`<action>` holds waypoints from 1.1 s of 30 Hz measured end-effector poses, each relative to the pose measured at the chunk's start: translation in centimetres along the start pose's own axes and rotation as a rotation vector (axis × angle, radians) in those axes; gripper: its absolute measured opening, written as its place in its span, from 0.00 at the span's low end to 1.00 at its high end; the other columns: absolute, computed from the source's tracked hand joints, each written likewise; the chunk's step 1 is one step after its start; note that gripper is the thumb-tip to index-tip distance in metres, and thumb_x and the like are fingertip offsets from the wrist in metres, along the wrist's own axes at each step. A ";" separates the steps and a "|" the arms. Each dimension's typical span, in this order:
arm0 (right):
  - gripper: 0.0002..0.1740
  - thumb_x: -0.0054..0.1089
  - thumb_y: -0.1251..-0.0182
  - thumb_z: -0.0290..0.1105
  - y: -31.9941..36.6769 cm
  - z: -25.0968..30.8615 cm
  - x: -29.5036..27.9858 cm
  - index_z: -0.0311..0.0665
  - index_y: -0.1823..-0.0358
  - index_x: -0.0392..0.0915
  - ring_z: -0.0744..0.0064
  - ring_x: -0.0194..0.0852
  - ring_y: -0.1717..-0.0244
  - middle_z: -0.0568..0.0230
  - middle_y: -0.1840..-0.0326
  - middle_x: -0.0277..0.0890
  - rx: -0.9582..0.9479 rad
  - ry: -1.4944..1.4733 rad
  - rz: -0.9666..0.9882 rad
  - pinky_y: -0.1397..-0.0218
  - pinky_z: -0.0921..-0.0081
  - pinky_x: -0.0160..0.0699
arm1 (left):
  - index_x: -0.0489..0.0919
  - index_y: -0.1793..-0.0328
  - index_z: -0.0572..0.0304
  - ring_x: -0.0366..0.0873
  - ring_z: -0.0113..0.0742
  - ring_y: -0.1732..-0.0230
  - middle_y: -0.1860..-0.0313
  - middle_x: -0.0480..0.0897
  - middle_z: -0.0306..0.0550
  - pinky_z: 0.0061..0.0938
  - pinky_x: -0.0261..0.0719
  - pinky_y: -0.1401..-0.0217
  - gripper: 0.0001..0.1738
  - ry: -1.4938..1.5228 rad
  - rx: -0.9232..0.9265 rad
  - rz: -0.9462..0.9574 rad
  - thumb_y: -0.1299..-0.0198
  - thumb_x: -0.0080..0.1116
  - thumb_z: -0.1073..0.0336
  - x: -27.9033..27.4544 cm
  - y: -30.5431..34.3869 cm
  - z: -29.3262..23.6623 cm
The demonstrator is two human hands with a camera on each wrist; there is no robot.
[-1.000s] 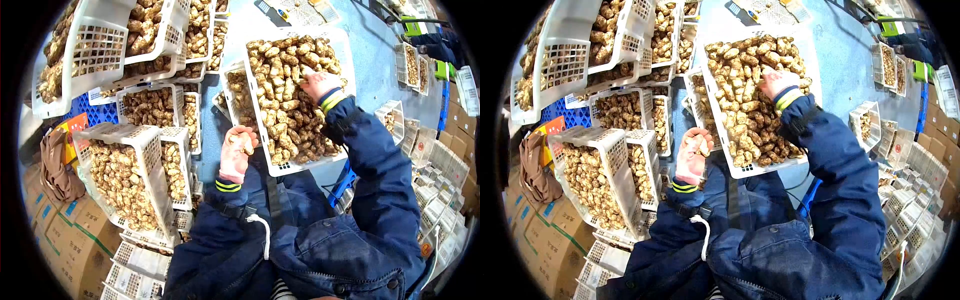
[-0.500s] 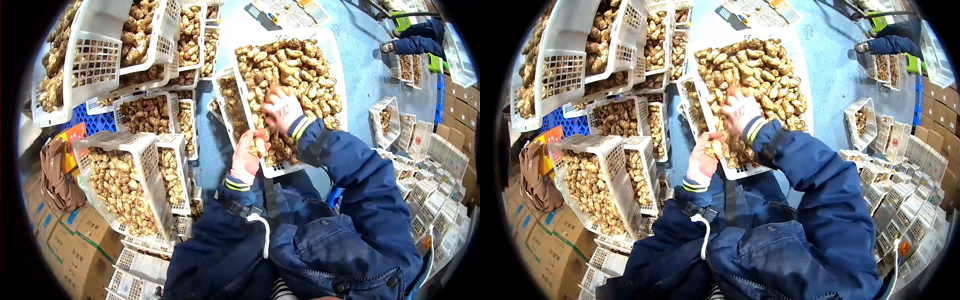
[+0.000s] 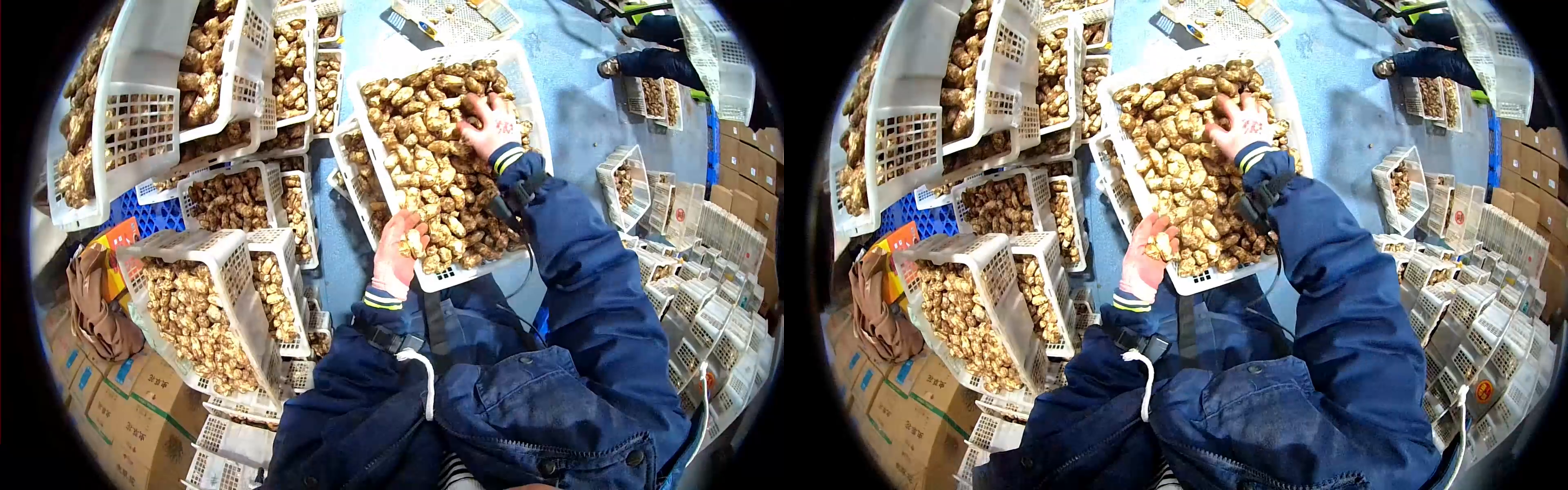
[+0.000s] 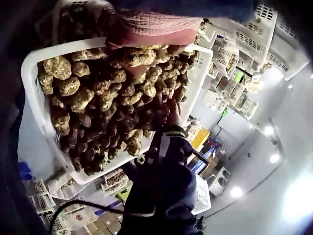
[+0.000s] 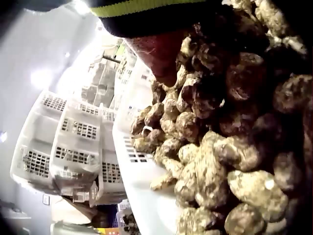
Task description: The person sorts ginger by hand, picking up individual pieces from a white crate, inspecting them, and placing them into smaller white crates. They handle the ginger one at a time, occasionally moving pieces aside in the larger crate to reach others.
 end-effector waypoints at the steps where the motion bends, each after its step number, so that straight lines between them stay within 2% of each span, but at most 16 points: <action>1: 0.34 0.57 0.51 0.52 0.5 0.7 -0.1 0.51 0.41 0.66 0.42 0.54 0.37 0.42 0.36 0.55 -0.071 -0.066 -0.003 0.37 0.53 0.57 | 0.65 0.41 0.59 0.73 0.41 0.53 0.50 0.73 0.49 0.33 0.75 0.52 0.25 0.011 0.006 0.032 0.40 0.52 0.55 0.2 -0.4 0.0; 2: 0.34 0.57 0.51 0.51 1.2 1.4 0.3 0.51 0.41 0.66 0.41 0.54 0.38 0.41 0.36 0.54 -0.135 -0.138 -0.035 0.38 0.52 0.57 | 0.65 0.41 0.59 0.73 0.40 0.53 0.51 0.73 0.49 0.33 0.75 0.52 0.25 0.020 0.007 0.061 0.40 0.52 0.55 0.4 -0.6 0.2; 4: 0.33 0.59 0.53 0.49 3.0 5.6 0.1 0.50 0.42 0.67 0.43 0.54 0.38 0.46 0.37 0.56 -0.126 -0.168 0.207 0.38 0.50 0.56 | 0.65 0.41 0.59 0.73 0.40 0.54 0.51 0.73 0.49 0.32 0.75 0.54 0.25 -0.034 0.007 -0.003 0.40 0.52 0.54 1.4 -0.5 0.0; 6: 0.31 0.59 0.53 0.48 5.1 8.7 0.2 0.54 0.44 0.68 0.47 0.54 0.38 0.54 0.40 0.61 -0.284 -0.099 0.012 0.39 0.52 0.58 | 0.65 0.41 0.57 0.74 0.40 0.55 0.52 0.74 0.48 0.32 0.75 0.54 0.24 -0.030 0.010 0.022 0.40 0.52 0.54 1.4 -1.1 -0.1; 7: 0.30 0.59 0.52 0.47 5.9 9.8 0.9 0.54 0.44 0.68 0.48 0.54 0.37 0.54 0.40 0.62 -0.308 -0.191 0.061 0.39 0.52 0.58 | 0.68 0.44 0.55 0.74 0.40 0.59 0.55 0.74 0.46 0.31 0.75 0.61 0.18 0.057 -0.029 0.039 0.38 0.50 0.59 1.8 -1.4 -0.3; 10: 0.27 0.58 0.50 0.44 7.4 10.9 1.0 0.54 0.45 0.69 0.52 0.55 0.37 0.54 0.40 0.62 -0.424 -0.376 0.133 0.41 0.53 0.60 | 0.70 0.44 0.52 0.73 0.39 0.56 0.55 0.75 0.41 0.34 0.74 0.57 0.17 0.014 -0.058 -0.023 0.38 0.49 0.58 0.8 -1.4 -0.6; 12: 0.23 0.57 0.49 0.35 6.8 9.2 -1.6 0.49 0.48 0.72 0.52 0.64 0.45 0.54 0.44 0.66 -0.476 -0.651 0.051 0.46 0.61 0.68 | 0.70 0.44 0.53 0.73 0.40 0.54 0.49 0.73 0.43 0.34 0.73 0.56 0.18 0.001 -0.068 -0.080 0.38 0.49 0.58 0.6 -1.3 -0.4; 16: 0.22 0.54 0.47 0.32 3.5 -0.4 -4.6 0.40 0.49 0.71 0.50 0.68 0.50 0.49 0.49 0.69 -0.232 -0.393 -0.157 0.47 0.63 0.69 | 0.69 0.44 0.56 0.73 0.43 0.54 0.48 0.73 0.46 0.34 0.74 0.56 0.18 -0.014 -0.027 -0.027 0.37 0.49 0.59 0.7 -1.1 -0.3; 18: 0.23 0.53 0.45 0.35 1.8 -5.3 -2.9 0.35 0.47 0.69 0.49 0.67 0.49 0.46 0.49 0.68 0.113 -0.281 -0.077 0.46 0.63 0.67 | 0.69 0.45 0.57 0.73 0.43 0.53 0.49 0.74 0.46 0.34 0.74 0.56 0.18 -0.001 -0.019 0.009 0.38 0.49 0.59 0.9 -1.2 -0.4; 20: 0.29 0.51 0.43 0.42 1.8 -5.3 1.9 0.33 0.43 0.64 0.48 0.63 0.45 0.44 0.45 0.64 0.080 -0.066 -0.166 0.41 0.61 0.62 | 0.69 0.45 0.58 0.73 0.43 0.51 0.50 0.75 0.47 0.34 0.74 0.55 0.17 0.019 -0.043 -0.015 0.38 0.49 0.59 0.8 -1.2 -0.3; 22: 0.30 0.51 0.43 0.42 2.7 -1.1 1.5 0.36 0.41 0.62 0.50 0.61 0.42 0.47 0.43 0.64 0.002 -0.381 -0.045 0.40 0.61 0.61 | 0.70 0.46 0.57 0.73 0.43 0.50 0.49 0.75 0.47 0.35 0.74 0.53 0.16 0.030 -0.047 -0.052 0.37 0.48 0.60 0.8 -1.1 -0.3; 25: 0.29 0.51 0.45 0.37 5.3 3.9 0.3 0.41 0.40 0.62 0.55 0.65 0.45 0.51 0.45 0.67 -0.160 -0.301 -0.042 0.43 0.64 0.64 | 0.70 0.46 0.57 0.73 0.42 0.49 0.49 0.75 0.47 0.35 0.74 0.50 0.15 0.062 -0.046 0.085 0.36 0.46 0.60 1.3 -1.4 -0.4; 26: 0.24 0.50 0.46 0.31 5.4 3.7 -0.3 0.39 0.44 0.66 0.56 0.67 0.48 0.52 0.48 0.69 -0.065 -0.437 0.035 0.44 0.66 0.66 | 0.70 0.46 0.57 0.73 0.42 0.49 0.49 0.75 0.47 0.35 0.74 0.49 0.16 0.044 -0.050 0.105 0.36 0.45 0.60 1.5 -1.3 -0.4; 28: 0.20 0.49 0.46 0.28 4.8 2.3 -1.5 0.37 0.49 0.70 0.55 0.69 0.50 0.52 0.51 0.72 -0.087 -0.503 -0.120 0.45 0.67 0.67 | 0.71 0.47 0.56 0.73 0.41 0.49 0.50 0.76 0.46 0.35 0.74 0.49 0.14 0.011 -0.061 -0.018 0.36 0.46 0.61 1.8 -0.7 -0.8; 30: 0.19 0.51 0.46 0.29 3.3 0.1 -2.3 0.40 0.50 0.72 0.55 0.72 0.54 0.54 0.56 0.75 -0.085 -0.443 -0.149 0.49 0.67 0.70 | 0.72 0.48 0.57 0.73 0.41 0.50 0.51 0.76 0.46 0.36 0.74 0.49 0.14 0.046 -0.051 0.063 0.37 0.48 0.62 2.3 -0.7 -1.0; 33: 0.18 0.54 0.46 0.34 1.4 0.0 -1.3 0.44 0.51 0.73 0.56 0.72 0.55 0.55 0.58 0.75 -0.144 -0.353 0.011 0.50 0.67 0.70 | 0.72 0.48 0.58 0.73 0.42 0.50 0.52 0.76 0.46 0.37 0.74 0.50 0.14 0.063 -0.073 0.044 0.37 0.48 0.62 2.2 -0.5 -0.3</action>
Point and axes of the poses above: each hand's wrist, its own y-axis away from the middle knuckle, its own x-axis out of the palm, z = x × y, the point moved 7 cm from there along -y, towards the middle knuckle
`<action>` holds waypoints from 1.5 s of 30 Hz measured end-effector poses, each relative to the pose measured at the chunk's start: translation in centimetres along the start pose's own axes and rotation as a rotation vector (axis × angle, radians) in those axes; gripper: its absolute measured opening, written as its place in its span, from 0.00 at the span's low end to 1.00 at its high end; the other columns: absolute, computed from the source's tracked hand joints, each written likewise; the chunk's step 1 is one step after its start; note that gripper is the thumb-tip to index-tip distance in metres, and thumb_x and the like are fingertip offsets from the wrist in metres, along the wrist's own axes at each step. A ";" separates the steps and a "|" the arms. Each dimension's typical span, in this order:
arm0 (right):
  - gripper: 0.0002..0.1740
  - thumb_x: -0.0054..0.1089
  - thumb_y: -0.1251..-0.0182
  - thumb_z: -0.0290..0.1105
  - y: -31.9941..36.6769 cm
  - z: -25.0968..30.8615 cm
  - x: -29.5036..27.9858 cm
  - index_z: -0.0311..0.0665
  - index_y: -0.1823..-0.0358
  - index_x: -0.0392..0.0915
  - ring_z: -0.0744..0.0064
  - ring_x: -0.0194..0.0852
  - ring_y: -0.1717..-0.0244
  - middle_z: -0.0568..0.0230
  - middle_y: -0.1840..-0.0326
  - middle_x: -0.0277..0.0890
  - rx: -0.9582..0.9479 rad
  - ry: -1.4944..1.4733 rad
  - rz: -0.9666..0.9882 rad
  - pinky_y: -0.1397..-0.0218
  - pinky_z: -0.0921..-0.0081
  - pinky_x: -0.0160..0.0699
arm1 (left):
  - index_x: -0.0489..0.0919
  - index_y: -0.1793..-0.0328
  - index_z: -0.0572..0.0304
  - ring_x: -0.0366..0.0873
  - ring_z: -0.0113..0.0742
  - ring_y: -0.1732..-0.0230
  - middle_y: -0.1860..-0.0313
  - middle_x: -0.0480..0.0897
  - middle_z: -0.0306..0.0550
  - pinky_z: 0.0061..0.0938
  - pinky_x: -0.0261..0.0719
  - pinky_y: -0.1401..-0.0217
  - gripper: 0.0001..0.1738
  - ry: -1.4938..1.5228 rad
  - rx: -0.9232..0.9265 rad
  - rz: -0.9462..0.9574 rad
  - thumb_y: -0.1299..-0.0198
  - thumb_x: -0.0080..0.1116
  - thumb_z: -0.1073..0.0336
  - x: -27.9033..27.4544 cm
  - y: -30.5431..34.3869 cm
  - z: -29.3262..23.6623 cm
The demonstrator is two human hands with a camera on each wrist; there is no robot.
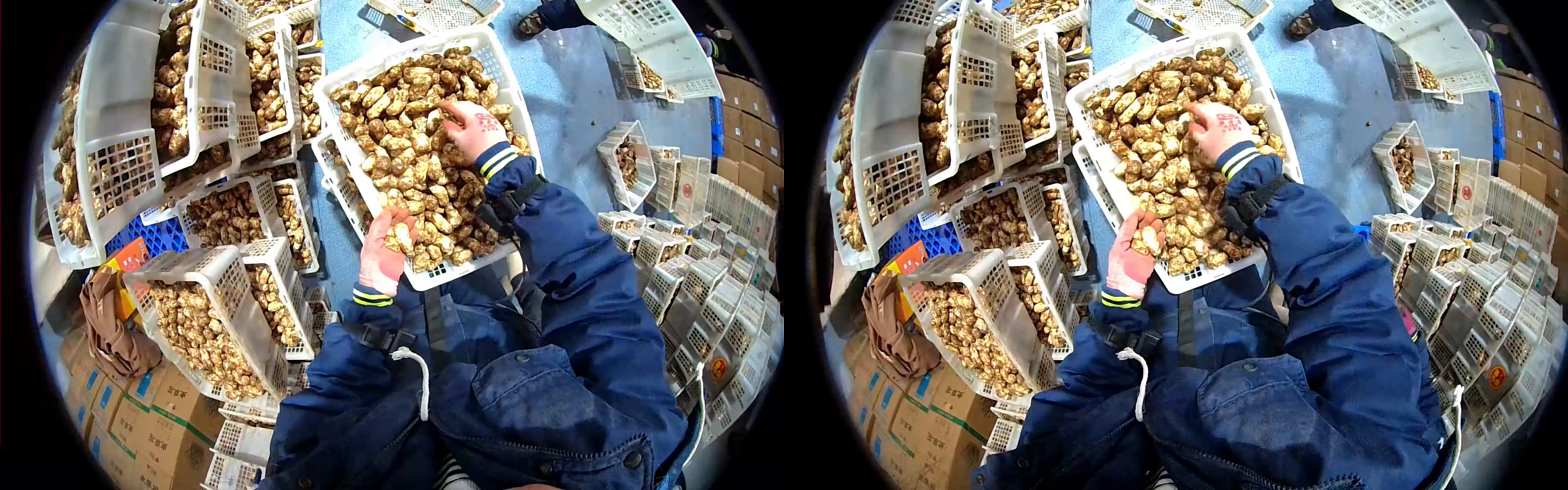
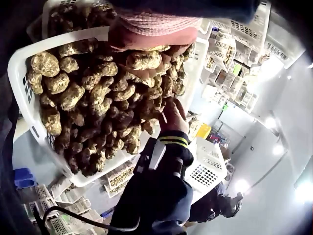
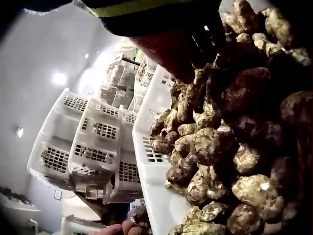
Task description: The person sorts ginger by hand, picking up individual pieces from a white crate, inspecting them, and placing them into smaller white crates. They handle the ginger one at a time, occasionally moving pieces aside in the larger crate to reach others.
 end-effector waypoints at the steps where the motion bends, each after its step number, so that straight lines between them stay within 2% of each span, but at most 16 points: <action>1: 0.20 0.56 0.46 0.39 -0.4 0.1 1.5 0.49 0.50 0.72 0.60 0.69 0.50 0.60 0.54 0.73 -0.030 0.163 0.105 0.50 0.65 0.69 | 0.72 0.48 0.58 0.73 0.42 0.50 0.52 0.76 0.46 0.37 0.74 0.50 0.14 0.001 0.002 -0.001 0.37 0.48 0.62 0.3 0.0 0.1; 4: 0.21 0.58 0.47 0.42 -0.5 0.7 2.8 0.51 0.49 0.72 0.64 0.60 0.41 0.64 0.47 0.68 -0.061 0.420 0.163 0.43 0.66 0.64 | 0.71 0.50 0.61 0.75 0.41 0.54 0.56 0.76 0.48 0.35 0.77 0.53 0.15 -0.044 0.010 -0.055 0.39 0.52 0.61 0.6 0.3 0.4; 14: 0.26 0.50 0.47 0.24 -1.9 -0.9 2.5 0.57 0.46 0.71 0.65 0.71 0.48 0.62 0.53 0.75 -0.109 0.593 0.382 0.49 0.71 0.71 | 0.72 0.50 0.61 0.75 0.41 0.53 0.55 0.77 0.47 0.34 0.76 0.54 0.14 -0.009 0.012 -0.041 0.37 0.47 0.61 0.3 0.9 -1.2; 17: 0.24 0.52 0.48 0.25 -1.7 -2.5 1.3 0.51 0.46 0.72 0.58 0.73 0.53 0.59 0.54 0.76 -0.048 0.141 0.102 0.49 0.67 0.71 | 0.72 0.50 0.61 0.75 0.42 0.52 0.55 0.77 0.47 0.34 0.76 0.54 0.15 -0.058 0.031 -0.013 0.37 0.48 0.60 1.5 1.8 -1.7; 18: 0.26 0.56 0.48 0.26 -1.0 -3.1 0.6 0.47 0.44 0.70 0.62 0.75 0.55 0.59 0.55 0.77 0.178 -0.135 0.117 0.50 0.71 0.72 | 0.72 0.50 0.60 0.75 0.43 0.52 0.55 0.77 0.48 0.35 0.76 0.53 0.15 -0.058 0.053 0.010 0.37 0.48 0.60 1.9 2.1 -2.1; 19: 0.26 0.59 0.46 0.27 -0.4 -4.4 1.8 0.37 0.43 0.68 0.71 0.74 0.57 0.60 0.55 0.76 0.273 -0.730 0.040 0.52 0.77 0.71 | 0.72 0.50 0.59 0.75 0.43 0.52 0.54 0.77 0.48 0.35 0.76 0.52 0.14 0.007 0.000 0.104 0.38 0.49 0.61 1.9 1.7 -2.3; 22: 0.25 0.59 0.42 0.28 2.8 -3.6 0.9 0.27 0.44 0.66 0.78 0.71 0.60 0.61 0.54 0.73 0.436 -1.212 -0.073 0.58 0.84 0.71 | 0.72 0.53 0.61 0.76 0.40 0.56 0.59 0.77 0.47 0.32 0.78 0.57 0.14 -0.013 0.058 -0.017 0.39 0.51 0.59 2.2 1.8 -2.8; 26: 0.23 0.59 0.40 0.38 5.8 -1.2 1.1 0.35 0.46 0.71 0.80 0.70 0.66 0.67 0.56 0.73 0.625 -1.410 -0.107 0.65 0.81 0.73 | 0.72 0.53 0.59 0.75 0.40 0.54 0.57 0.76 0.46 0.32 0.78 0.57 0.15 -0.049 0.042 0.008 0.38 0.51 0.57 3.9 2.0 -2.8; 27: 0.17 0.56 0.38 0.38 6.3 -0.9 1.2 0.42 0.48 0.73 0.82 0.68 0.56 0.75 0.52 0.71 0.693 -1.447 -0.077 0.59 0.81 0.71 | 0.72 0.52 0.59 0.75 0.39 0.54 0.58 0.76 0.45 0.31 0.77 0.56 0.15 -0.057 0.048 0.004 0.38 0.51 0.56 4.0 2.0 -2.7; 33: 0.21 0.57 0.41 0.37 5.9 -2.1 0.1 0.34 0.48 0.72 0.74 0.72 0.58 0.63 0.56 0.74 0.741 -1.247 -0.103 0.57 0.77 0.74 | 0.72 0.51 0.59 0.75 0.39 0.52 0.54 0.78 0.46 0.33 0.76 0.52 0.18 -0.011 0.068 0.140 0.36 0.45 0.52 5.1 2.3 -2.5; 35: 0.16 0.53 0.43 0.33 4.3 -2.3 -2.5 0.34 0.54 0.75 0.63 0.73 0.58 0.57 0.64 0.76 0.304 -0.527 -0.432 0.52 0.70 0.71 | 0.71 0.51 0.59 0.75 0.41 0.51 0.54 0.77 0.47 0.34 0.76 0.51 0.18 0.026 0.034 0.112 0.36 0.44 0.53 4.7 2.0 -2.2; 36: 0.16 0.53 0.44 0.35 3.0 1.4 -3.8 0.37 0.55 0.75 0.56 0.73 0.57 0.55 0.59 0.75 0.071 -0.131 -0.342 0.51 0.65 0.70 | 0.71 0.51 0.61 0.73 0.37 0.53 0.55 0.74 0.45 0.31 0.75 0.51 0.21 0.022 0.061 0.136 0.38 0.47 0.51 5.1 2.2 -2.2; 39: 0.21 0.57 0.46 0.40 0.1 7.3 1.6 0.43 0.50 0.72 0.60 0.66 0.45 0.57 0.52 0.72 -0.150 0.261 0.050 0.45 0.65 0.65 | 0.72 0.53 0.62 0.73 0.45 0.48 0.54 0.77 0.50 0.36 0.74 0.49 0.19 0.006 0.035 0.211 0.36 0.45 0.53 4.0 1.8 -1.8; 41: 0.19 0.57 0.48 0.41 -0.9 7.2 7.0 0.44 0.54 0.73 0.62 0.62 0.43 0.60 0.55 0.72 -0.171 0.649 0.263 0.43 0.62 0.62 | 0.73 0.55 0.62 0.72 0.44 0.48 0.53 0.76 0.50 0.36 0.72 0.46 0.16 -0.053 0.057 0.085 0.36 0.44 0.56 3.8 2.3 -2.3; 42: 0.13 0.46 0.41 0.36 -1.4 8.1 7.5 0.48 0.56 0.75 0.67 0.66 0.45 0.64 0.53 0.74 -0.161 0.652 0.241 0.45 0.55 0.60 | 0.73 0.54 0.62 0.73 0.44 0.48 0.53 0.76 0.49 0.36 0.72 0.46 0.17 -0.065 0.070 0.073 0.36 0.44 0.55 3.9 2.8 -2.8; 45: 0.16 0.51 0.42 0.40 -1.3 7.4 4.7 0.41 0.55 0.75 0.63 0.70 0.47 0.56 0.55 0.75 -0.051 0.066 0.221 0.46 0.67 0.64 | 0.72 0.53 0.61 0.73 0.43 0.50 0.53 0.76 0.48 0.36 0.72 0.47 0.17 -0.037 0.170 0.101 0.36 0.44 0.55 3.4 3.4 -4.5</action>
Point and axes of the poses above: each hand's wrist, its own y-axis away from the middle knuckle, its own x-axis out of the palm, z = x × y, the point moved 7 cm from there along -y, towards the middle knuckle
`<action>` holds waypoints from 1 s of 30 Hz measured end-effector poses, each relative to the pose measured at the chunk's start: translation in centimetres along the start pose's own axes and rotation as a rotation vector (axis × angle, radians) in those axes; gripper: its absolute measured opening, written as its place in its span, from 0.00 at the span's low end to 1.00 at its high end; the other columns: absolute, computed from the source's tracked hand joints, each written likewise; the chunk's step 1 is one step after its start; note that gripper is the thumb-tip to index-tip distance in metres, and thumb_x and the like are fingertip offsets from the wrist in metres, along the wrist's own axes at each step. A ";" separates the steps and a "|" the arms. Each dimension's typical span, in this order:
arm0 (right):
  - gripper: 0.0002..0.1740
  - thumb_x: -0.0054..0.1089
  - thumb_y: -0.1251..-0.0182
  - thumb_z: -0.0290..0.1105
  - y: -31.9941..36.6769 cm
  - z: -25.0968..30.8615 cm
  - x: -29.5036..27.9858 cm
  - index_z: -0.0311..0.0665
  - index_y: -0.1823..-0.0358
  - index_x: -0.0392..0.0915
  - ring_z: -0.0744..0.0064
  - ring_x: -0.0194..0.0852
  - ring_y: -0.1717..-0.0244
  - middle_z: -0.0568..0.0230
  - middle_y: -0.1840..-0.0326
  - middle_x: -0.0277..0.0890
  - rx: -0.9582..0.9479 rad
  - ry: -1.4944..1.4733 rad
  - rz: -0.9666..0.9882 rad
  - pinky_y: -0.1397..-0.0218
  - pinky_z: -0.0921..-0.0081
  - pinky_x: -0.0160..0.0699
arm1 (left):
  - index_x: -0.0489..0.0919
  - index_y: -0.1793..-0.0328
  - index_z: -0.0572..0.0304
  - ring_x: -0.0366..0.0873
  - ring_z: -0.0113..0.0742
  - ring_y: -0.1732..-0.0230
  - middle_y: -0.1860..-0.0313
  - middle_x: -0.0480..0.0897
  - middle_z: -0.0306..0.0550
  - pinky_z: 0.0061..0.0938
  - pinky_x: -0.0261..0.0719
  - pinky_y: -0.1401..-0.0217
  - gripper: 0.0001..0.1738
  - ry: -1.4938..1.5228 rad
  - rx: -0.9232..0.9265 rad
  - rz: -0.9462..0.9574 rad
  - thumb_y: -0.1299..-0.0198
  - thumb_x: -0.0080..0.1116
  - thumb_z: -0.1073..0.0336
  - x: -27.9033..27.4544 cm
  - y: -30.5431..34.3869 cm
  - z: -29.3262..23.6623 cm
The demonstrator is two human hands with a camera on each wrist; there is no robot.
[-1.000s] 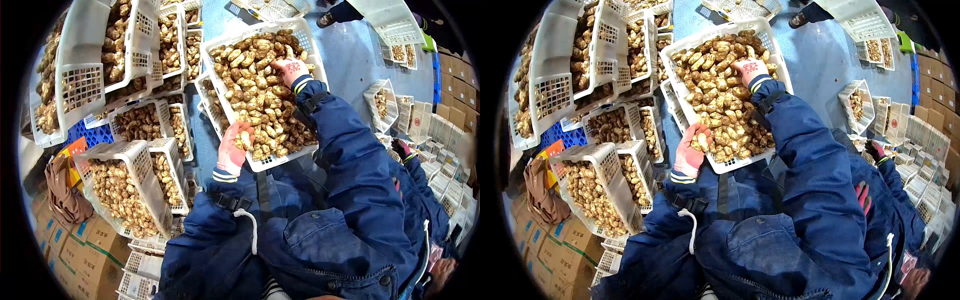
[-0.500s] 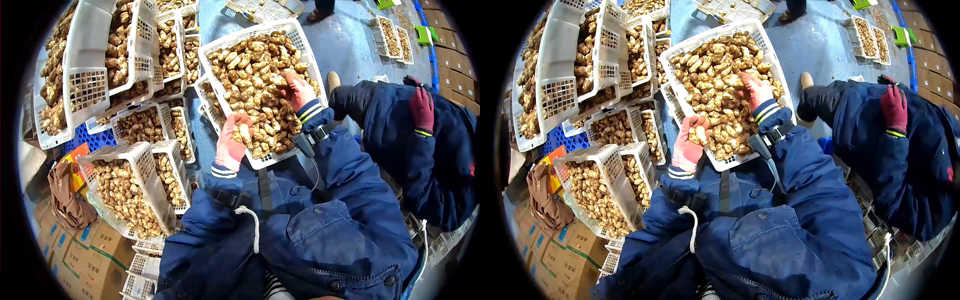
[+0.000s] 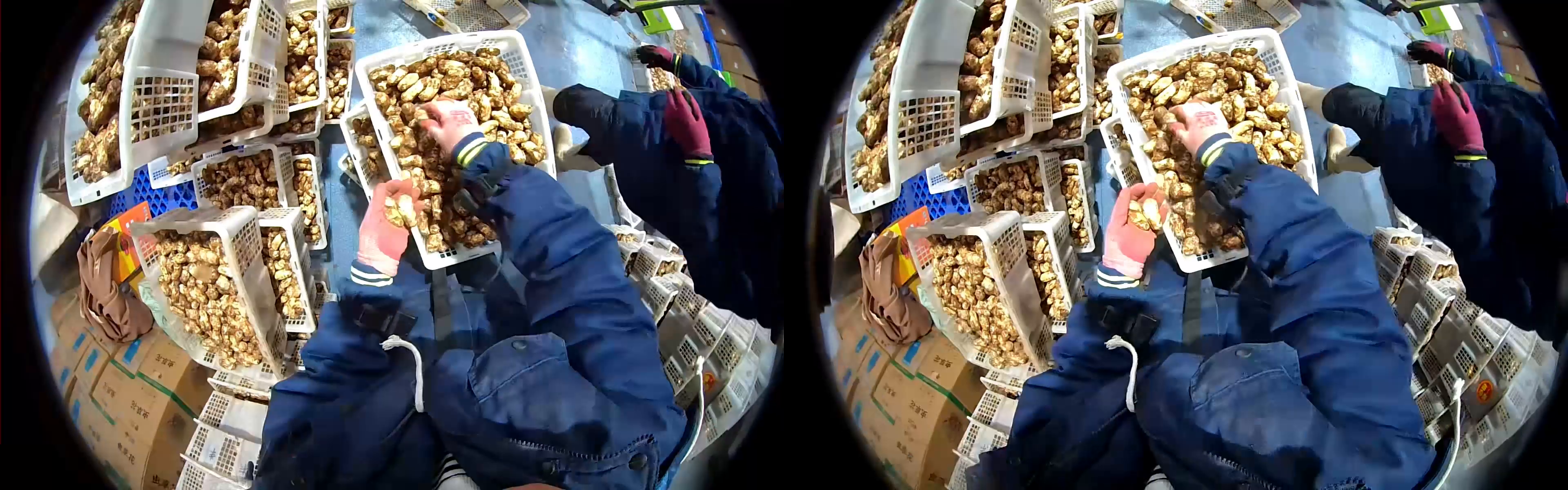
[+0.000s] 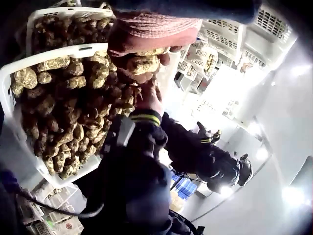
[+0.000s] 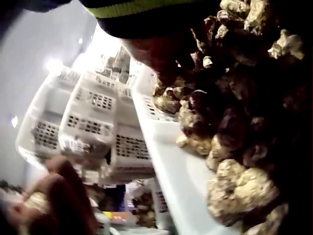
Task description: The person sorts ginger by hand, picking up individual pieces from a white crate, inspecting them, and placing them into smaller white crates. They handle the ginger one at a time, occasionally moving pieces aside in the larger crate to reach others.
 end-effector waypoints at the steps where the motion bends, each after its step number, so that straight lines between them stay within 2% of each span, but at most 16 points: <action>1: 0.19 0.53 0.42 0.42 1.3 -1.7 -0.4 0.37 0.54 0.75 0.61 0.73 0.51 0.52 0.55 0.75 0.223 -0.403 -0.051 0.51 0.71 0.68 | 0.71 0.52 0.60 0.72 0.43 0.48 0.53 0.76 0.47 0.37 0.71 0.46 0.17 0.041 -0.044 0.048 0.36 0.44 0.54 0.1 -0.3 -0.4; 2: 0.21 0.52 0.41 0.43 1.4 -4.8 1.6 0.37 0.52 0.74 0.65 0.74 0.53 0.57 0.53 0.76 0.151 -0.694 -0.137 0.53 0.69 0.69 | 0.72 0.53 0.59 0.71 0.43 0.46 0.52 0.76 0.46 0.39 0.70 0.43 0.19 0.119 -0.021 -0.009 0.36 0.43 0.52 -0.4 -0.5 -0.6; 4: 0.18 0.51 0.36 0.37 3.8 -4.1 0.9 0.39 0.47 0.70 0.73 0.73 0.54 0.67 0.57 0.75 0.254 -1.397 0.084 0.53 0.76 0.70 | 0.70 0.50 0.59 0.69 0.44 0.44 0.49 0.74 0.47 0.42 0.67 0.39 0.21 0.255 -0.033 -0.037 0.36 0.41 0.49 0.6 -0.5 -0.9; 6: 0.20 0.49 0.35 0.37 6.1 -1.4 -1.2 0.42 0.42 0.65 0.75 0.71 0.50 0.66 0.53 0.73 0.350 -1.904 0.169 0.51 0.77 0.69 | 0.66 0.45 0.59 0.65 0.48 0.40 0.43 0.69 0.49 0.49 0.62 0.36 0.25 0.303 -0.036 0.020 0.37 0.41 0.47 2.4 -0.5 -1.2; 8: 0.24 0.48 0.34 0.35 6.8 0.5 -2.1 0.45 0.37 0.59 0.70 0.68 0.47 0.66 0.51 0.71 0.368 -1.860 0.150 0.46 0.72 0.68 | 0.66 0.45 0.59 0.64 0.49 0.40 0.43 0.69 0.49 0.51 0.60 0.36 0.26 0.295 -0.047 0.043 0.37 0.40 0.45 3.7 -0.6 -1.4; 10: 0.30 0.55 0.39 0.33 6.7 1.3 -2.5 0.45 0.35 0.56 0.68 0.70 0.48 0.63 0.48 0.70 0.264 -1.886 0.207 0.45 0.69 0.69 | 0.66 0.46 0.59 0.64 0.49 0.40 0.42 0.68 0.49 0.52 0.61 0.37 0.27 0.279 -0.046 0.061 0.38 0.40 0.43 5.0 -0.8 -1.5; 12: 0.33 0.57 0.41 0.32 6.9 1.5 -2.7 0.43 0.34 0.54 0.68 0.72 0.50 0.60 0.49 0.70 0.242 -1.879 0.224 0.47 0.72 0.70 | 0.67 0.46 0.58 0.65 0.48 0.40 0.42 0.69 0.48 0.52 0.62 0.38 0.28 0.264 -0.051 0.055 0.37 0.37 0.42 5.7 -1.0 -1.5; 15: 0.30 0.50 0.39 0.32 7.4 1.8 -4.0 0.35 0.36 0.54 0.72 0.72 0.57 0.70 0.67 0.71 0.285 -1.767 0.178 0.51 0.75 0.68 | 0.67 0.45 0.57 0.66 0.47 0.41 0.43 0.71 0.47 0.51 0.64 0.40 0.30 0.270 -0.058 0.079 0.37 0.32 0.40 6.2 -1.6 -1.4; 16: 0.28 0.50 0.40 0.31 7.4 2.0 -3.8 0.34 0.38 0.58 0.74 0.73 0.61 0.72 0.67 0.72 0.266 -1.884 0.181 0.54 0.78 0.69 | 0.67 0.45 0.57 0.66 0.47 0.41 0.43 0.70 0.47 0.51 0.65 0.41 0.30 0.265 -0.050 0.115 0.37 0.33 0.40 6.5 -1.7 -1.4; 19: 0.26 0.51 0.42 0.29 8.4 2.5 -4.6 0.35 0.40 0.63 0.78 0.73 0.63 0.72 0.69 0.71 0.335 -1.601 0.169 0.61 0.82 0.71 | 0.64 0.42 0.56 0.64 0.46 0.40 0.41 0.68 0.45 0.47 0.66 0.42 0.29 0.236 -0.027 0.154 0.37 0.35 0.41 6.6 -2.0 -1.4; 22: 0.29 0.56 0.48 0.30 8.5 2.4 -3.1 0.33 0.42 0.65 0.78 0.71 0.62 0.65 0.60 0.73 0.255 -1.291 0.118 0.58 0.83 0.71 | 0.62 0.41 0.57 0.63 0.46 0.39 0.40 0.67 0.47 0.46 0.63 0.40 0.30 0.237 -0.017 0.111 0.37 0.36 0.41 6.6 -1.9 -1.4; 24: 0.30 0.56 0.48 0.30 8.9 4.7 -4.1 0.31 0.42 0.64 0.72 0.72 0.60 0.59 0.59 0.74 0.159 -1.062 0.003 0.55 0.77 0.71 | 0.60 0.40 0.57 0.62 0.47 0.38 0.40 0.66 0.49 0.47 0.60 0.38 0.30 -1.062 0.425 0.155 0.37 0.37 0.42 7.0 -1.5 -2.8; 25: 0.30 0.56 0.49 0.30 9.2 6.0 -4.8 0.32 0.41 0.64 0.66 0.72 0.58 0.55 0.57 0.74 0.037 -0.796 -0.075 0.53 0.75 0.71 | 0.67 0.45 0.56 0.66 0.45 0.46 0.44 0.69 0.45 0.41 0.64 0.42 0.31 -0.438 0.311 0.130 0.43 0.47 0.39 6.7 -2.5 -2.1; 26: 0.30 0.56 0.49 0.30 9.5 7.4 -5.5 0.34 0.41 0.64 0.60 0.73 0.56 0.51 0.55 0.73 -0.083 -0.527 -0.150 0.52 0.72 0.71 | 0.69 0.47 0.56 0.68 0.43 0.47 0.46 0.71 0.45 0.42 0.65 0.42 0.29 0.226 -0.009 0.085 0.41 0.45 0.40 5.9 -2.8 -0.7; 27: 0.30 0.57 0.50 0.31 9.8 8.3 -5.4 0.37 0.42 0.65 0.52 0.71 0.54 0.48 0.54 0.71 -0.105 -0.499 -0.094 0.49 0.68 0.70 | 0.68 0.47 0.57 0.68 0.43 0.47 0.47 0.72 0.46 0.42 0.66 0.42 0.28 0.166 0.025 0.099 0.40 0.44 0.41 6.0 -2.6 -0.9; 30: 0.25 0.54 0.47 0.30 10.6 9.5 -6.9 0.39 0.45 0.68 0.54 0.71 0.54 0.52 0.55 0.73 -0.159 -0.442 -0.158 0.50 0.69 0.70 | 0.70 0.49 0.55 0.70 0.43 0.46 0.48 0.74 0.47 0.43 0.69 0.44 0.23 0.152 0.069 0.155 0.37 0.41 0.46 5.8 -2.6 -1.1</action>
Point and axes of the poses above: each hand's wrist, its own y-axis away from the middle knuckle, its own x-axis out of the palm, z = x × y, the point moved 7 cm from there along -y, towards the middle knuckle
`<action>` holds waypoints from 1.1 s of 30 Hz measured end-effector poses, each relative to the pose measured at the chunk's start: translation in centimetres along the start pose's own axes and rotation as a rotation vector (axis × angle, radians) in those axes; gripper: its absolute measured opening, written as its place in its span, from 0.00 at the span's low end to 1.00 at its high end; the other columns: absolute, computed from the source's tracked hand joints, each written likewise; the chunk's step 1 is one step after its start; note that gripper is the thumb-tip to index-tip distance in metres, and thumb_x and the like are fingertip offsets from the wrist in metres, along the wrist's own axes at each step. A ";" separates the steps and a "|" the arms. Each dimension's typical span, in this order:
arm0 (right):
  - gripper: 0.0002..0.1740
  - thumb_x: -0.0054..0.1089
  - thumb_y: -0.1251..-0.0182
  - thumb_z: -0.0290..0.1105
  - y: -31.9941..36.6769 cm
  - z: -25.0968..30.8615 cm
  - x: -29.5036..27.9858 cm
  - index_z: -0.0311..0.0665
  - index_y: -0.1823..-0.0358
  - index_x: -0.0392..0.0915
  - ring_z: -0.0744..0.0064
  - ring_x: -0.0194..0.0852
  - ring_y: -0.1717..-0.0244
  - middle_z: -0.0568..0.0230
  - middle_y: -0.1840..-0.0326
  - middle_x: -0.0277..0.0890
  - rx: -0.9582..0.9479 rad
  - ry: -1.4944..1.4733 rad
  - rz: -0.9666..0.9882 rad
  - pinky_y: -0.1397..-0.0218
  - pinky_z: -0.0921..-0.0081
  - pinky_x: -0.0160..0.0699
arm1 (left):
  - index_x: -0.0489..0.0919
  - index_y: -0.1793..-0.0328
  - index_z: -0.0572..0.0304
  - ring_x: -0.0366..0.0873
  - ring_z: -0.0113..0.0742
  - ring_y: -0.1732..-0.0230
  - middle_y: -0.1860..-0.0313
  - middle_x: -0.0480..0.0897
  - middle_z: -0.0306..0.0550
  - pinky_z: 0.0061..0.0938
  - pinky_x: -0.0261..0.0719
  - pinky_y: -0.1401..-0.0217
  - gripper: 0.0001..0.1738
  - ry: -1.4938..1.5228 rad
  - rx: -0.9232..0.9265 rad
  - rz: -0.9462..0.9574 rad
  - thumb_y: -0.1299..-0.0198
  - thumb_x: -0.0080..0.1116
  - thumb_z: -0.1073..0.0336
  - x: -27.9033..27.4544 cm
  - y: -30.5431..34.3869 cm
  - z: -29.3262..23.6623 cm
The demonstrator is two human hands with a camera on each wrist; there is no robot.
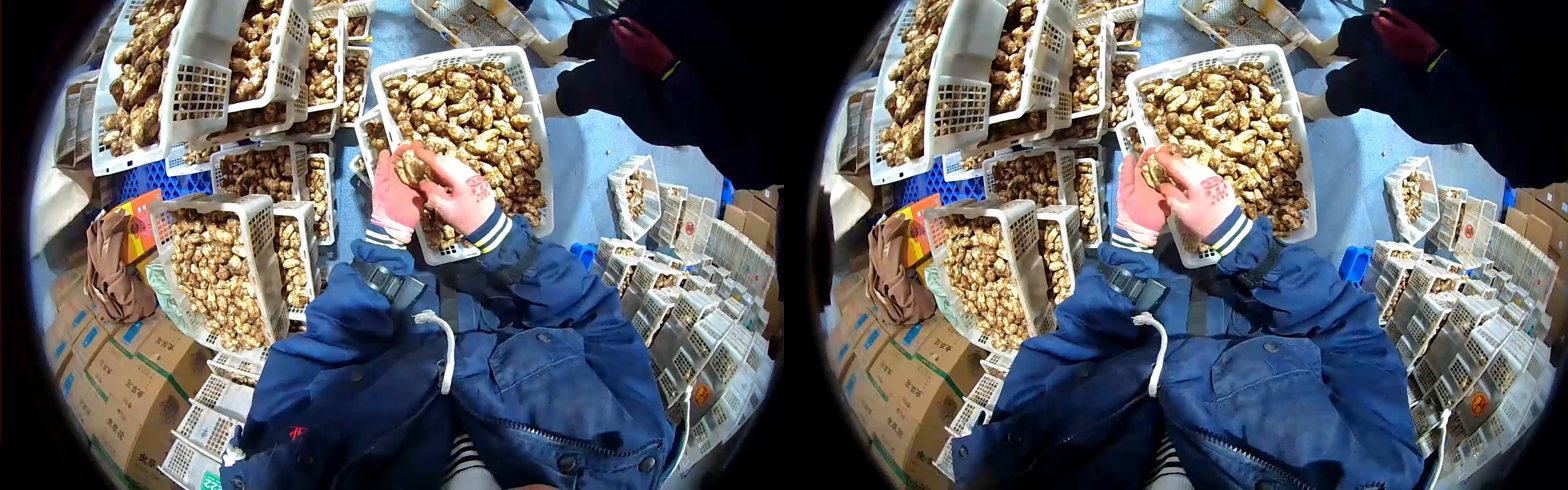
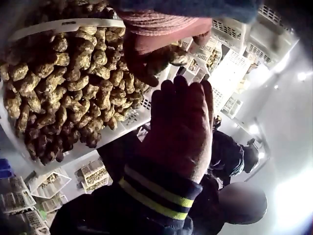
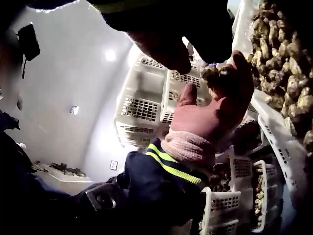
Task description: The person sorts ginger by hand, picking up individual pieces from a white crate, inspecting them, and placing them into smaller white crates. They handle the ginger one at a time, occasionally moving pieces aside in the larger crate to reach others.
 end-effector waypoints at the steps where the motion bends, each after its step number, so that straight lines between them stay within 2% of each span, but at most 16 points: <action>1: 0.21 0.52 0.45 0.28 -0.2 0.3 -1.1 0.38 0.48 0.71 0.56 0.73 0.54 0.52 0.56 0.74 0.028 -0.115 -0.027 0.51 0.70 0.71 | 0.70 0.49 0.54 0.70 0.42 0.45 0.48 0.74 0.47 0.44 0.68 0.44 0.21 0.095 -0.031 -0.034 0.37 0.41 0.47 -0.5 0.1 0.1; 3: 0.17 0.52 0.45 0.28 0.0 -0.7 -2.7 0.36 0.51 0.74 0.58 0.73 0.54 0.53 0.57 0.75 0.159 -0.148 -0.107 0.52 0.71 0.72 | 0.72 0.51 0.52 0.69 0.41 0.42 0.46 0.74 0.48 0.47 0.66 0.42 0.19 0.350 -0.122 -0.031 0.37 0.42 0.49 0.0 0.5 0.3; 6: 0.19 0.54 0.46 0.30 0.0 -2.0 -3.3 0.37 0.50 0.73 0.59 0.73 0.56 0.54 0.57 0.75 0.168 -0.030 -0.114 0.53 0.70 0.72 | 0.72 0.51 0.52 0.68 0.43 0.40 0.44 0.73 0.49 0.49 0.65 0.41 0.19 0.332 -0.099 -0.017 0.37 0.41 0.49 2.8 1.5 0.0; 8: 0.22 0.57 0.49 0.33 -0.5 -0.1 -2.0 0.38 0.49 0.72 0.58 0.72 0.56 0.55 0.57 0.75 0.023 0.012 -0.041 0.52 0.68 0.70 | 0.72 0.51 0.53 0.66 0.44 0.39 0.43 0.72 0.50 0.46 0.64 0.39 0.19 0.286 -0.063 0.086 0.36 0.40 0.50 2.4 0.8 0.2; 9: 0.25 0.60 0.52 0.34 -0.5 0.7 -1.9 0.39 0.48 0.71 0.57 0.71 0.55 0.55 0.57 0.74 -0.089 0.208 -0.114 0.50 0.67 0.68 | 0.72 0.50 0.53 0.65 0.44 0.38 0.42 0.72 0.50 0.44 0.63 0.38 0.19 0.229 0.008 0.115 0.36 0.39 0.50 2.7 0.6 -0.3; 12: 0.24 0.58 0.51 0.32 -1.1 -0.4 -1.0 0.40 0.49 0.72 0.55 0.70 0.53 0.54 0.56 0.74 -0.065 0.139 -0.088 0.48 0.65 0.67 | 0.71 0.49 0.54 0.64 0.43 0.38 0.42 0.71 0.50 0.39 0.61 0.37 0.19 0.168 0.079 0.090 0.35 0.38 0.51 2.4 0.5 -1.1; 13: 0.24 0.57 0.50 0.29 -1.0 -1.0 -1.1 0.39 0.48 0.72 0.56 0.70 0.53 0.54 0.55 0.74 -0.003 0.022 -0.067 0.48 0.68 0.68 | 0.72 0.49 0.54 0.65 0.45 0.39 0.41 0.71 0.49 0.41 0.61 0.38 0.19 0.233 0.034 0.110 0.36 0.39 0.51 2.2 0.4 -1.1; 16: 0.26 0.55 0.45 0.28 -0.5 -4.9 0.4 0.31 0.43 0.66 0.72 0.70 0.50 0.60 0.50 0.73 0.364 -0.750 0.024 0.46 0.78 0.66 | 0.74 0.47 0.53 0.65 0.46 0.39 0.40 0.71 0.47 0.43 0.62 0.38 0.19 0.280 -0.029 0.069 0.37 0.41 0.53 2.0 1.2 -1.0; 17: 0.29 0.56 0.44 0.29 -0.4 -5.1 0.2 0.27 0.41 0.62 0.75 0.68 0.48 0.60 0.47 0.70 0.369 -0.916 0.031 0.45 0.80 0.65 | 0.74 0.46 0.53 0.65 0.45 0.39 0.41 0.71 0.46 0.43 0.62 0.38 0.19 0.333 -0.054 0.081 0.37 0.41 0.53 2.1 1.2 -0.9; 20: 0.34 0.55 0.44 0.31 0.3 -5.5 -0.3 0.29 0.36 0.55 0.74 0.68 0.49 0.59 0.46 0.69 0.453 -1.201 0.102 0.45 0.81 0.65 | 0.74 0.46 0.53 0.67 0.41 0.40 0.42 0.73 0.46 0.41 0.64 0.38 0.19 0.353 -0.081 0.100 0.37 0.42 0.55 2.1 1.3 -0.7; 22: 0.38 0.54 0.42 0.34 0.5 -3.8 -0.9 0.33 0.33 0.48 0.72 0.67 0.48 0.59 0.43 0.66 0.461 -1.373 0.120 0.43 0.71 0.64 | 0.75 0.49 0.54 0.72 0.41 0.45 0.45 0.75 0.46 0.39 0.68 0.42 0.17 0.362 -0.095 0.048 0.36 0.43 0.56 1.7 0.9 -1.0; 23: 0.39 0.56 0.43 0.35 0.2 -3.2 -1.0 0.34 0.32 0.47 0.71 0.67 0.48 0.58 0.42 0.65 0.437 -1.438 0.147 0.42 0.68 0.64 | 0.75 0.50 0.54 0.76 0.37 0.53 0.52 0.77 0.45 0.33 0.75 0.50 0.16 0.239 -0.066 0.021 0.36 0.45 0.55 1.4 0.8 -1.2; 25: 0.41 0.58 0.42 0.36 -0.5 -2.4 -1.0 0.36 0.32 0.44 0.67 0.66 0.46 0.54 0.42 0.63 0.393 -1.479 0.185 0.41 0.64 0.64 | 0.73 0.49 0.54 0.76 0.35 0.56 0.54 0.77 0.44 0.29 0.76 0.55 0.16 0.167 -0.078 0.041 0.36 0.45 0.54 1.0 0.5 -1.3; 28: 0.36 0.57 0.41 0.35 -1.2 -2.0 -1.0 0.31 0.36 0.51 0.63 0.70 0.49 0.51 0.46 0.68 0.324 -1.354 0.162 0.43 0.68 0.67 | 0.70 0.46 0.53 0.76 0.30 0.63 0.58 0.77 0.41 0.21 0.77 0.65 0.19 0.020 -0.060 0.031 0.37 0.46 0.51 2.3 1.0 -1.2; 30: 0.30 0.56 0.41 0.33 -1.1 -2.0 -1.1 0.28 0.40 0.58 0.65 0.76 0.57 0.51 0.53 0.74 0.374 -1.317 0.153 0.53 0.74 0.75 | 0.69 0.45 0.52 0.76 0.30 0.62 0.54 0.76 0.41 0.21 0.77 0.65 0.19 -0.027 -0.014 -0.035 0.37 0.45 0.51 2.3 1.3 -1.5; 33: 0.26 0.56 0.43 0.30 -0.6 -2.3 -1.9 0.27 0.44 0.65 0.71 0.75 0.58 0.56 0.54 0.74 0.445 -1.218 0.119 0.53 0.77 0.74 | 0.68 0.44 0.51 0.76 0.37 0.56 0.52 0.76 0.42 0.29 0.76 0.55 0.21 -0.041 0.023 -0.087 0.36 0.43 0.49 2.6 1.4 -1.4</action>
Point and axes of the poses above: each hand's wrist, its own y-axis away from the middle knuckle, its own x-axis out of the palm, z = x × y, the point moved 7 cm from there along -y, towards the middle knuckle
